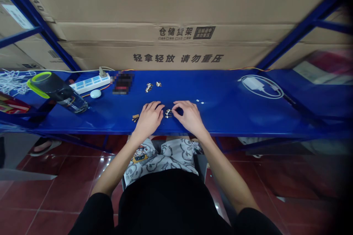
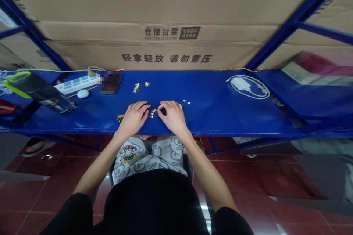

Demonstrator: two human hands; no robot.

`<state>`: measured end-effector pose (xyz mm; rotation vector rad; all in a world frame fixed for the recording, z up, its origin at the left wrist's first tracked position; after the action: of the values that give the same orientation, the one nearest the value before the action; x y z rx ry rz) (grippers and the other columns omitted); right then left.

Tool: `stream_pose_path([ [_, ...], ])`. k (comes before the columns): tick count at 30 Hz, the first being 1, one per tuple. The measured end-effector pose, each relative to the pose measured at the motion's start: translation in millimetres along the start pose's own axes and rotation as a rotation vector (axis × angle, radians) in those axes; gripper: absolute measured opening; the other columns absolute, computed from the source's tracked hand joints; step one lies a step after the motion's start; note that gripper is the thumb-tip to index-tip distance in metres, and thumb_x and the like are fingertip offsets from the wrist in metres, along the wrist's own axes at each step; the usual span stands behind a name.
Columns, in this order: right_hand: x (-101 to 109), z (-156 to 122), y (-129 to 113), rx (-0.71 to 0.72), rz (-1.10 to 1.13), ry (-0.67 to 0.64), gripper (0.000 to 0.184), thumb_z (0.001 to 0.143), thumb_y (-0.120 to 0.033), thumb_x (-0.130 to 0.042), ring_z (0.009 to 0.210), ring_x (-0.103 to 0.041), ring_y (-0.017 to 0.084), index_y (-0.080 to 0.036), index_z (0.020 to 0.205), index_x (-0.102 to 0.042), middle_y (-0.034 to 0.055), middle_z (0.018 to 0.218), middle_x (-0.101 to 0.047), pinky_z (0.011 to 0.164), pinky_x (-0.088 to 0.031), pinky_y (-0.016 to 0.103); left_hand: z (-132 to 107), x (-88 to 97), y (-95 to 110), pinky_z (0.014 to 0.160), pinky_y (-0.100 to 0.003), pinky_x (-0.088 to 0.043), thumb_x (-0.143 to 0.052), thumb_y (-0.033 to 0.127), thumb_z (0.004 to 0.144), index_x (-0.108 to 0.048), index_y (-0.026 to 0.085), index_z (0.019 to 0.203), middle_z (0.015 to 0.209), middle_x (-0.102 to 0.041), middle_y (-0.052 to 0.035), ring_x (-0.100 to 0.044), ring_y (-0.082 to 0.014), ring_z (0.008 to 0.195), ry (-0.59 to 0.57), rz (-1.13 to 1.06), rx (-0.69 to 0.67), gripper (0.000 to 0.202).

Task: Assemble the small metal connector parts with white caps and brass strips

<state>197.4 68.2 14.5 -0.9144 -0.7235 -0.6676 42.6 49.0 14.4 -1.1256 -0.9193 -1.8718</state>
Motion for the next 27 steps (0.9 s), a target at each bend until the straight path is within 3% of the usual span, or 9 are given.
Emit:
stream_pose_path([
  [12,2.9,-3.4,-11.4,0.067,-0.114,0.04,0.011,0.094,-0.018,-0.058,0.105,-0.066,0.027,-0.023,0.089,-0.066,0.0056,0.111,-0.076,0.092,-0.044,0.042,0.4,1.9,0.9,0.112,-0.046,-0.041,-0.043,0.02,0.105,-0.063,0.017,0.132,0.141,-0.062,-0.0103,-0.055,-0.0281,0.132,-0.004,-0.005,0.004,0.033],
  [27,0.8,-2.3,-3.1,0.017,-0.02,-0.017,0.011,0.095,-0.026,-0.061,0.111,-0.065,0.027,-0.026,0.102,-0.069,0.0036,0.116,-0.075,0.095,-0.045,0.046,0.5,1.4,0.7,0.112,-0.046,-0.042,-0.043,0.02,0.106,-0.063,0.016,0.132,0.14,-0.062,-0.011,-0.055,-0.0282,0.133,-0.005,0.001,-0.008,0.033],
])
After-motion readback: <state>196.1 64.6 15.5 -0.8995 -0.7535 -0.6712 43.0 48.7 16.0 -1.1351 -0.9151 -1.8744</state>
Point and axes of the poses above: each hand's wrist, its own z-axis towards the middle knuckle, its own x-axis out of the back of the hand, y = z × x, the point moved 7 cm from there along z, towards the middle knuckle
